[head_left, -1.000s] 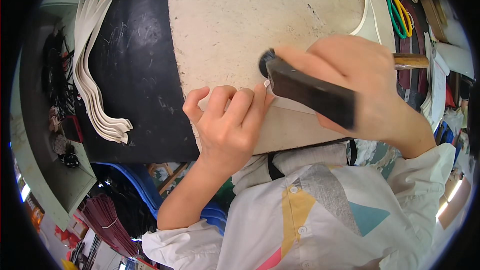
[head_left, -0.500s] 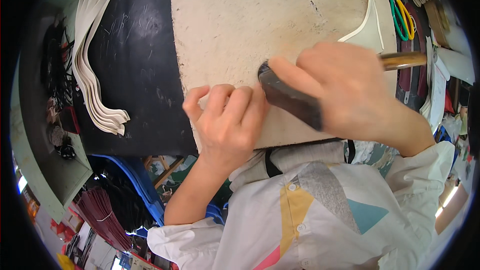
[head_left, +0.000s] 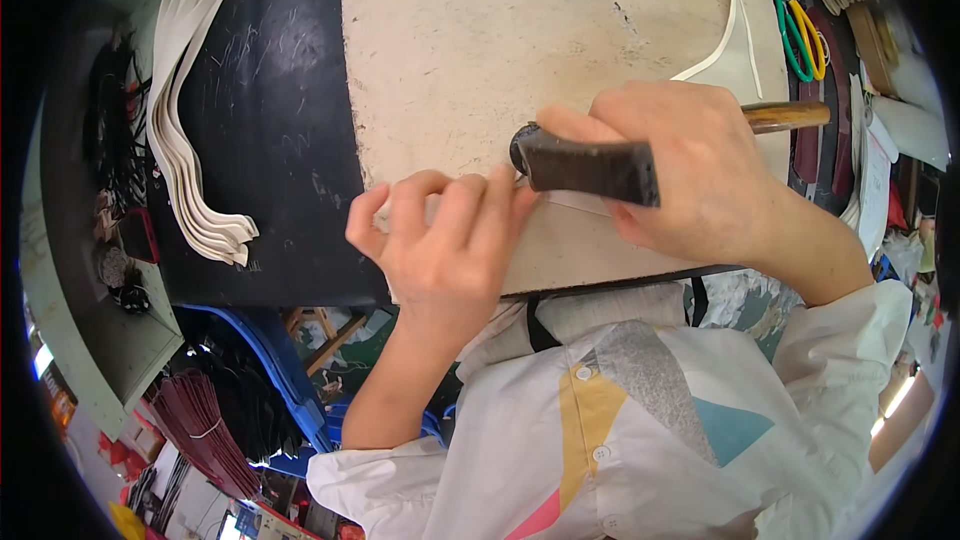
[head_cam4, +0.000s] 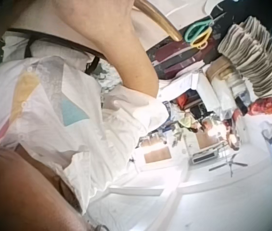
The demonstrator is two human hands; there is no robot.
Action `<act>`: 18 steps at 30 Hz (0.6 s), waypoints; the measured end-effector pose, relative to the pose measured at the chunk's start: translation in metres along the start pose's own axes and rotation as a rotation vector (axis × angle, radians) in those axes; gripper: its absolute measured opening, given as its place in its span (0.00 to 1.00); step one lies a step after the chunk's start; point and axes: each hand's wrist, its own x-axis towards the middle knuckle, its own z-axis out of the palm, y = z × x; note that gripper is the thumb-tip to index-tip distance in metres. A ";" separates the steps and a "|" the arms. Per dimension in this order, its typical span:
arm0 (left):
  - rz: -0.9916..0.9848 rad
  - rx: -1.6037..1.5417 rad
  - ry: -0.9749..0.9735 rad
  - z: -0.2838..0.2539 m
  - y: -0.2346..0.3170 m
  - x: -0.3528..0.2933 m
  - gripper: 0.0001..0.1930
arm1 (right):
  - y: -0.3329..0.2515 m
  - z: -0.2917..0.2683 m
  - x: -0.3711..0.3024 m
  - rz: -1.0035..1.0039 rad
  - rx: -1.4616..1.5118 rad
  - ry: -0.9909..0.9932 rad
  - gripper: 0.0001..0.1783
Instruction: The person is using a hammer to flatten or bond shoe components on a workbench.
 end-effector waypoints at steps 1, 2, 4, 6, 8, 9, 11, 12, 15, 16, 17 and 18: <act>-0.036 0.008 0.007 -0.001 0.000 0.001 0.11 | 0.000 0.000 0.000 -0.016 -0.025 0.020 0.31; -0.024 0.002 0.040 0.005 0.003 -0.007 0.10 | 0.001 0.002 0.002 -0.034 -0.047 0.036 0.31; -0.067 0.006 0.041 0.005 0.009 -0.007 0.10 | -0.001 0.001 0.004 -0.041 -0.059 0.098 0.31; -0.100 0.029 0.046 0.005 0.014 -0.007 0.10 | -0.006 -0.004 0.004 -0.036 -0.041 0.152 0.29; -0.116 0.018 0.047 0.005 0.015 -0.007 0.10 | -0.003 0.004 0.000 -0.051 -0.031 0.142 0.27; -0.118 0.011 0.047 0.005 0.016 -0.006 0.10 | 0.001 0.001 0.001 -0.014 -0.037 0.077 0.26; -0.230 -0.089 0.032 0.010 0.016 0.000 0.07 | 0.009 -0.002 0.002 0.058 -0.047 0.019 0.25; -0.283 -0.147 -0.001 0.009 0.014 0.005 0.05 | 0.014 -0.004 -0.001 0.099 -0.053 0.027 0.25; -0.171 -0.248 -0.038 0.016 -0.002 0.034 0.05 | 0.026 -0.006 -0.016 0.102 0.012 0.114 0.26; -0.074 -0.265 -0.053 0.019 -0.010 0.047 0.05 | 0.028 -0.012 -0.025 0.148 0.030 0.090 0.26; 0.025 -0.283 -0.069 0.021 -0.018 0.058 0.05 | 0.028 -0.018 -0.030 0.196 0.050 0.067 0.26; 0.135 -0.320 -0.119 0.023 -0.027 0.068 0.06 | 0.027 -0.024 -0.031 0.194 0.046 0.100 0.26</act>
